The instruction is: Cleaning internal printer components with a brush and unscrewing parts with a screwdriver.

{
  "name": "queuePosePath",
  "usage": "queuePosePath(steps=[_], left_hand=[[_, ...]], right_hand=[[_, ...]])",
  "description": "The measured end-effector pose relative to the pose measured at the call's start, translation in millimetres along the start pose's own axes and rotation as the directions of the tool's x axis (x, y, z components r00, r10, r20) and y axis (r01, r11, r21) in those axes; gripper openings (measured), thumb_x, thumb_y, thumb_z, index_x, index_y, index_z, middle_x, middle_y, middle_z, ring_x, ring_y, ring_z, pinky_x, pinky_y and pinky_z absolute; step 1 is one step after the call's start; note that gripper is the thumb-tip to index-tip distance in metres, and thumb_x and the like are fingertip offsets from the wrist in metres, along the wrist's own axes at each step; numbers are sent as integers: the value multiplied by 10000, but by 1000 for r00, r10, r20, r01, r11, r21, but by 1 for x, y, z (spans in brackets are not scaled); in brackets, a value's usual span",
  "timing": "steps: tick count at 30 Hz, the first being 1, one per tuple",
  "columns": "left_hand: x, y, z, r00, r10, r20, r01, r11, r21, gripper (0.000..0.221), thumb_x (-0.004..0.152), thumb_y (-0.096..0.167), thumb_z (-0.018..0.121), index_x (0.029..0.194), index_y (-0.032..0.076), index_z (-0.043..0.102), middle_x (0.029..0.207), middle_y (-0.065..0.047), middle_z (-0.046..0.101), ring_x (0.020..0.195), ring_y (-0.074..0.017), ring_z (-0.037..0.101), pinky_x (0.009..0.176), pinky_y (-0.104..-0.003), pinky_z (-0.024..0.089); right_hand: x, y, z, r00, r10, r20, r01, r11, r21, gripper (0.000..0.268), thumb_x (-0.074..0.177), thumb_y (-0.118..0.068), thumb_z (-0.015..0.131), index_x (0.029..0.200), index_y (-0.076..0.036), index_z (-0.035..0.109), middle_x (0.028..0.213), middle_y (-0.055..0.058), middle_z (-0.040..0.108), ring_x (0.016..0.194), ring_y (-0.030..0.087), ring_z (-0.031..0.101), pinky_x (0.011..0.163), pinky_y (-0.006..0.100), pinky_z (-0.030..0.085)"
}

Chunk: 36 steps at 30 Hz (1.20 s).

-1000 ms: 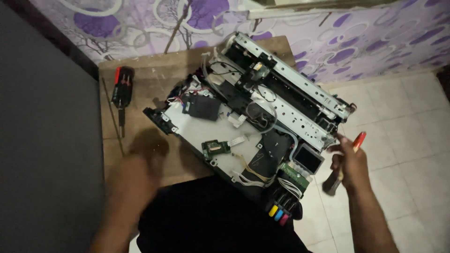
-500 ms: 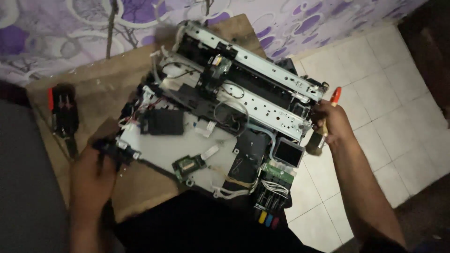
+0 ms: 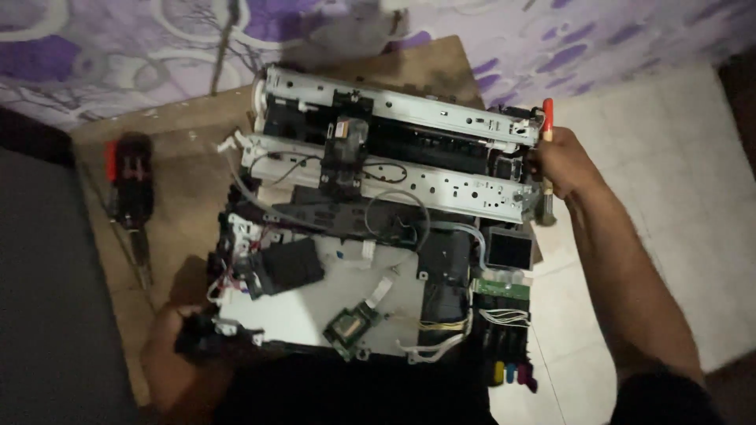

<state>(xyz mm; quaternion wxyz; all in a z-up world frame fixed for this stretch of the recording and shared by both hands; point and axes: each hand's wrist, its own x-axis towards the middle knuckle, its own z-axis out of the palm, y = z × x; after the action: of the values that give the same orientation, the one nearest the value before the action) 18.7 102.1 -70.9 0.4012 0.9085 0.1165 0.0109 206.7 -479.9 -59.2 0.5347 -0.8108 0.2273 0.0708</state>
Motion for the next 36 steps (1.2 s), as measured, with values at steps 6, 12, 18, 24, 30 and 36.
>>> queuePosePath(steps=[6, 12, 18, 24, 30, 36], left_hand=[[-36, -34, 15, 987, -27, -161, 33, 999, 33, 382, 710, -31, 690, 1087, 25, 684, 939, -119, 669, 840, -264, 610, 829, -363, 465], [-37, -49, -1, 993, 19, -119, -29, 997, -76, 386, 747, -26, 624, 1105, 89, 714, 767, -37, 583, 652, -165, 450, 655, -320, 352], [-28, -27, -18, 973, 48, -227, -74, 992, -106, 380, 829, -86, 547, 1091, 90, 760, 669, -10, 555, 530, -114, 334, 549, -280, 296], [13, 77, -55, 895, 249, -369, -272, 962, -10, 273, 869, -147, 588, 1076, -42, 732, 812, -109, 667, 508, -119, 352, 512, -270, 271], [64, 195, -52, 879, 468, -96, -456, 882, 122, 282, 840, 24, 707, 1120, -9, 707, 1033, -154, 712, 802, -282, 655, 675, -373, 509], [107, 227, 16, 919, 374, 123, -371, 716, 592, 570, 962, 600, 706, 915, 33, 737, 813, -152, 688, 589, -301, 640, 528, -435, 523]], right_hand=[[39, -25, 9, 990, -105, 89, 121, 971, -205, 183, 934, -41, 468, 925, -22, 650, 747, 72, 571, 621, 162, 462, 556, 297, 379], [11, -66, 14, 993, -25, 114, 54, 966, -254, 162, 902, 0, 475, 929, 31, 631, 701, 150, 575, 575, 214, 476, 536, 344, 370], [-41, -77, 11, 996, -88, 14, 89, 976, -197, 262, 914, -20, 594, 1155, 1, 694, 795, 90, 588, 615, 156, 457, 557, 291, 360], [-95, -74, -6, 971, -210, -111, 184, 960, -209, 313, 1050, -34, 499, 1308, 23, 666, 907, 116, 617, 614, 143, 422, 537, 275, 340], [-135, -68, -31, 874, -462, -152, 447, 886, -122, 289, 1166, -22, 426, 1397, 29, 592, 1059, 133, 593, 795, 146, 510, 666, 226, 423], [-153, -55, -39, 733, -671, -112, 664, 741, -97, 346, 1173, -103, 368, 1427, 51, 544, 1162, 173, 569, 1023, 252, 563, 919, 331, 477]])
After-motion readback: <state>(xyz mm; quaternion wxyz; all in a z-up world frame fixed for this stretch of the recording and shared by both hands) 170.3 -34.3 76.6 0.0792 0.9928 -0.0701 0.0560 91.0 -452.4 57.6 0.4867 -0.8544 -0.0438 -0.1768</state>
